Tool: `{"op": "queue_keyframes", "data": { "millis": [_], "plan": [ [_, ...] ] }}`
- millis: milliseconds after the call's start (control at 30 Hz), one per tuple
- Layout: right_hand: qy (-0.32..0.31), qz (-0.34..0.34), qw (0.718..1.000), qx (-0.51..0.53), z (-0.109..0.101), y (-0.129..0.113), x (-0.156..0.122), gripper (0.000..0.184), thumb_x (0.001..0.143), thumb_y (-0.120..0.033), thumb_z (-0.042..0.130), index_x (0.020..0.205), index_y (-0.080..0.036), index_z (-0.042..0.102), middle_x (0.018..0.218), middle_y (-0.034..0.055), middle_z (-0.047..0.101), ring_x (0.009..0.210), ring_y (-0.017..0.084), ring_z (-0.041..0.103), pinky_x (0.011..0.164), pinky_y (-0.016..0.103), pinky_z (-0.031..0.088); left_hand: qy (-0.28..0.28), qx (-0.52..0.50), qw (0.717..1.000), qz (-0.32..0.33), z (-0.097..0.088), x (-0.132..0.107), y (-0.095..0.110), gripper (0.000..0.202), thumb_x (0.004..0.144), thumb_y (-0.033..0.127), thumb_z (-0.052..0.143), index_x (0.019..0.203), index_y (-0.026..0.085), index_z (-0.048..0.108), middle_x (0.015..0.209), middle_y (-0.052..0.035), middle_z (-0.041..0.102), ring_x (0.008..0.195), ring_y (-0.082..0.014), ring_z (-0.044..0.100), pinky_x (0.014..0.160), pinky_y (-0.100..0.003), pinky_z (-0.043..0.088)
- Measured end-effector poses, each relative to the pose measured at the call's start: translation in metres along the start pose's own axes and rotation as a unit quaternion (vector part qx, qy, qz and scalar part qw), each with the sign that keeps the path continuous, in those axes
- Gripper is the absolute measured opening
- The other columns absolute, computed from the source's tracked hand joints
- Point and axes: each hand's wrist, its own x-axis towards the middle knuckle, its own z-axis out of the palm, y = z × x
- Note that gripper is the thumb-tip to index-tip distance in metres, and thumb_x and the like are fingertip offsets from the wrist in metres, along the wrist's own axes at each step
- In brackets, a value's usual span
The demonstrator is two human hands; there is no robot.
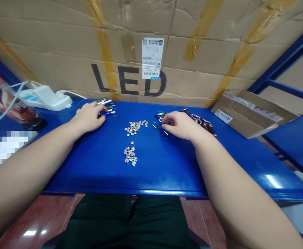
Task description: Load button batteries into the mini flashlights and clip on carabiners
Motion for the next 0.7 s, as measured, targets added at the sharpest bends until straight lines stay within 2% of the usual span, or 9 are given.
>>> {"op": "queue_keyframes", "data": {
  "millis": [133,267,400,533,600,700],
  "plan": [
    [-0.045,-0.008,0.999,0.025,0.003,0.001,0.000,0.020,0.083,-0.035,0.070,0.098,-0.022,0.073,0.085,0.0022,0.076,0.075,0.020,0.069,0.071,0.032,0.053,-0.001,0.024,1.000,-0.006,0.000,-0.001,0.002,0.035,0.093,0.035,0.052,0.121,0.026,0.071,0.136,-0.0163,0.058,0.133,-0.0426,0.047,0.103,-0.060,0.047],
    [-0.054,-0.025,0.998,0.015,0.005,-0.002,0.001,0.022,0.085,-0.034,0.068,0.101,-0.019,0.073,0.091,0.0049,0.075,0.080,0.022,0.070,0.077,0.034,0.055,0.007,0.025,1.000,-0.008,0.000,-0.002,0.003,0.034,0.093,0.035,0.052,0.117,0.025,0.073,0.132,-0.0168,0.058,0.133,-0.0422,0.046,0.103,-0.059,0.047],
    [-0.019,-0.085,0.996,-0.024,0.008,-0.006,0.001,0.030,0.086,-0.037,0.071,0.111,-0.020,0.074,0.108,0.0104,0.072,0.099,0.028,0.069,0.090,0.043,0.056,0.018,0.007,1.000,0.007,0.001,-0.003,0.005,0.033,0.092,0.033,0.052,0.116,0.024,0.074,0.131,-0.0165,0.060,0.133,-0.0428,0.046,0.104,-0.060,0.046],
    [-0.015,-0.151,0.988,-0.001,0.015,-0.013,0.000,0.046,0.089,-0.039,0.070,0.131,-0.021,0.069,0.127,0.0133,0.063,0.116,0.030,0.065,0.102,0.046,0.055,0.029,-0.020,0.998,0.046,-0.001,-0.004,0.010,0.032,0.093,0.034,0.051,0.115,0.024,0.072,0.131,-0.0146,0.063,0.133,-0.0421,0.048,0.105,-0.061,0.044],
    [-0.026,-0.178,0.984,-0.005,0.021,-0.017,0.001,0.046,0.091,-0.034,0.068,0.136,-0.021,0.067,0.131,0.0133,0.062,0.121,0.030,0.063,0.108,0.046,0.052,0.027,-0.031,0.997,0.068,-0.002,-0.006,0.012,0.030,0.094,0.034,0.050,0.114,0.024,0.071,0.129,-0.0126,0.066,0.131,-0.0412,0.050,0.105,-0.062,0.044],
    [-0.038,-0.208,0.977,-0.033,0.027,-0.021,0.003,0.039,0.093,-0.026,0.064,0.131,-0.021,0.071,0.127,0.0130,0.066,0.122,0.030,0.063,0.112,0.048,0.049,0.031,-0.041,0.995,0.090,-0.002,-0.007,0.014,0.028,0.094,0.035,0.051,0.111,0.023,0.070,0.124,-0.0112,0.069,0.127,-0.0396,0.054,0.103,-0.060,0.044]
  ]
}}
